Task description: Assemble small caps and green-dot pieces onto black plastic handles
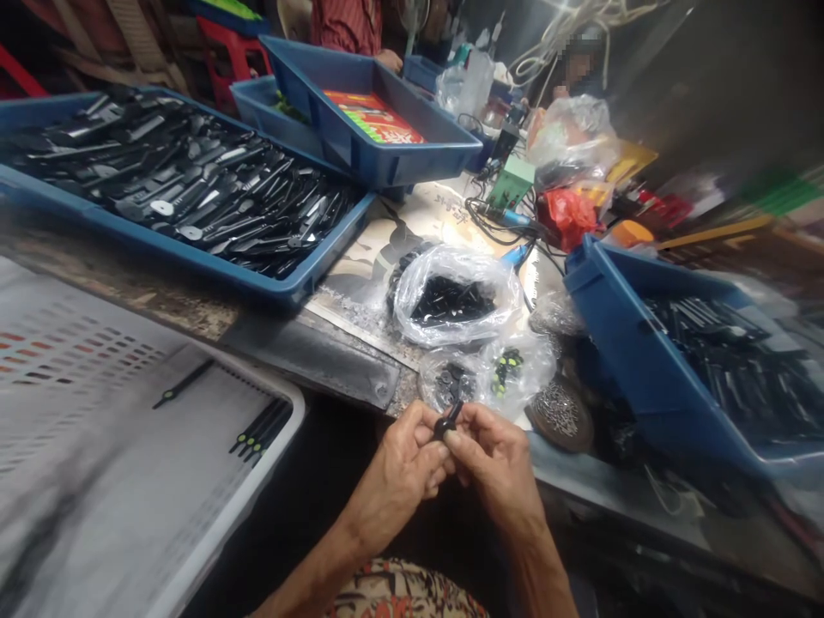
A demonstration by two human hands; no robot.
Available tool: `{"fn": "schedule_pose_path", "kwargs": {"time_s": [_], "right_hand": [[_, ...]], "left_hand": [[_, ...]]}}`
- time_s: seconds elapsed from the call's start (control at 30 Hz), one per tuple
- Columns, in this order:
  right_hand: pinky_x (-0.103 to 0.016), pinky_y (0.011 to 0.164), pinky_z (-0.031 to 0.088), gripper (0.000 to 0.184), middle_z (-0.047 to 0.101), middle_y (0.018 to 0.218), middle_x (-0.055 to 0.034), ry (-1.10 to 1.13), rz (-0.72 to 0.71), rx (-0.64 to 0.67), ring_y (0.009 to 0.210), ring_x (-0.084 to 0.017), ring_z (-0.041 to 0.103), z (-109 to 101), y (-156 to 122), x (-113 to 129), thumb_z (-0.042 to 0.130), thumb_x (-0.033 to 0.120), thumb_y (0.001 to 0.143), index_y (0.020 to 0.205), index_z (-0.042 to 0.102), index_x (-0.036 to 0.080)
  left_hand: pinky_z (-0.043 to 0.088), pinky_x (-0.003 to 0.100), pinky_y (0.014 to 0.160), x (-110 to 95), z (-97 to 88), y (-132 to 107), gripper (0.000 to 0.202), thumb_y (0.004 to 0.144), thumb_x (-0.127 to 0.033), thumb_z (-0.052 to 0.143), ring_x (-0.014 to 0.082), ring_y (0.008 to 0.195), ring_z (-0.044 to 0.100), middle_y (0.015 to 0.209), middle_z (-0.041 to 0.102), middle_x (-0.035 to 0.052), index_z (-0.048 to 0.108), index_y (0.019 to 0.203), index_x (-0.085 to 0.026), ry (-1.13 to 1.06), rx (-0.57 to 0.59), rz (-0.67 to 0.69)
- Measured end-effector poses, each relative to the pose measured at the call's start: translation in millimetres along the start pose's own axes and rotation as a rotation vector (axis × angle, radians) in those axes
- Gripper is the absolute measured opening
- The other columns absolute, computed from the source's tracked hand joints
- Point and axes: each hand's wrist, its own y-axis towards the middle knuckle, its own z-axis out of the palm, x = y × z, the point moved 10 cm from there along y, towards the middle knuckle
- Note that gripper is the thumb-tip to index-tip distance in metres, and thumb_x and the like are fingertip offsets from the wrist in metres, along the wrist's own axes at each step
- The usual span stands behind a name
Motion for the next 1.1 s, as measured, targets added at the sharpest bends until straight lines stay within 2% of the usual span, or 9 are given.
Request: {"fn": "schedule_pose_path", "kwargs": {"time_s": [0.3,0.37,0.5,0.7,0.87,0.97,1.1], "right_hand": [[-0.019,0.041,0.028,0.027,0.043,0.054,0.0053,0.055,-0.002,-0.028,0.044,-0.006,0.038,-1.9,-1.5,-9.5,0.067,0.038,0.074,0.072,0.052,0.015],[-0.019,0.042,0.025,0.028,0.043,0.053,0.0053,0.107,0.04,0.01,0.044,-0.006,0.036,0.0,-0.8,-13.7,0.068,0.038,0.073,0.072,0.053,0.015],[-0.018,0.042,0.024,0.03,0.045,0.057,0.0042,0.244,0.142,0.036,0.044,-0.005,0.036,0.1,1.5,-20.7,0.066,0.043,0.075,0.084,0.058,0.015],[-0.019,0.04,0.03,0.022,0.049,0.052,0.0041,0.268,0.053,0.009,0.041,-0.007,0.043,3.0,8.4,-7.6,0.065,0.038,0.077,0.077,0.059,0.016],[-0.019,0.036,0.029,0.023,0.047,0.045,0.0055,0.089,-0.031,-0.108,0.035,-0.008,0.042,-1.2,7.3,-2.3,0.063,0.039,0.078,0.077,0.06,0.016],[-0.019,0.035,0.028,0.025,0.046,0.043,0.0061,0.045,-0.056,-0.16,0.033,-0.008,0.041,-5.0,5.2,-1.3,0.061,0.042,0.078,0.076,0.059,0.017],[-0.02,0.035,0.028,0.029,0.045,0.04,0.006,0.109,-0.008,-0.074,0.032,-0.008,0.041,2.1,7.5,-3.2,0.06,0.044,0.079,0.07,0.056,0.017]], "left_hand": [[0.021,0.017,0.045,3.6,-2.2,-2.1,0.008,0.085,-0.019,0.048,0.0036,0.05,0.033,0.066,0.048,-0.0032,0.041,0.084,-0.017,-0.056,-0.006,-0.043],[0.02,0.017,0.044,6.7,-3.0,-1.8,0.009,0.084,-0.018,0.051,0.0031,0.049,0.032,0.065,0.049,-0.0028,0.042,0.084,-0.017,-0.126,0.003,-0.082],[0.018,0.016,0.042,13.7,-1.1,-3.1,0.011,0.081,-0.016,0.053,0.0024,0.046,0.03,0.065,0.052,-0.0009,0.042,0.083,-0.016,-0.244,0.042,-0.176],[0.016,0.016,0.042,12.3,6.1,-5.7,0.012,0.086,-0.023,0.049,0.0018,0.045,0.03,0.067,0.052,0.0009,0.041,0.08,-0.016,-0.338,0.081,-0.209],[0.015,0.016,0.042,10.9,1.1,-2.5,0.012,0.087,-0.026,0.047,0.0018,0.044,0.03,0.064,0.051,-0.0009,0.041,0.082,-0.017,-0.324,0.011,-0.186],[0.015,0.015,0.042,12.9,1.3,-2.8,0.011,0.087,-0.025,0.048,0.0021,0.043,0.03,0.063,0.051,-0.0013,0.04,0.083,-0.018,-0.334,0.013,-0.193],[0.015,0.015,0.041,16.5,3.9,-4.3,0.011,0.085,-0.024,0.049,0.0021,0.043,0.03,0.063,0.052,-0.0012,0.04,0.083,-0.019,-0.357,0.024,-0.22]]}}
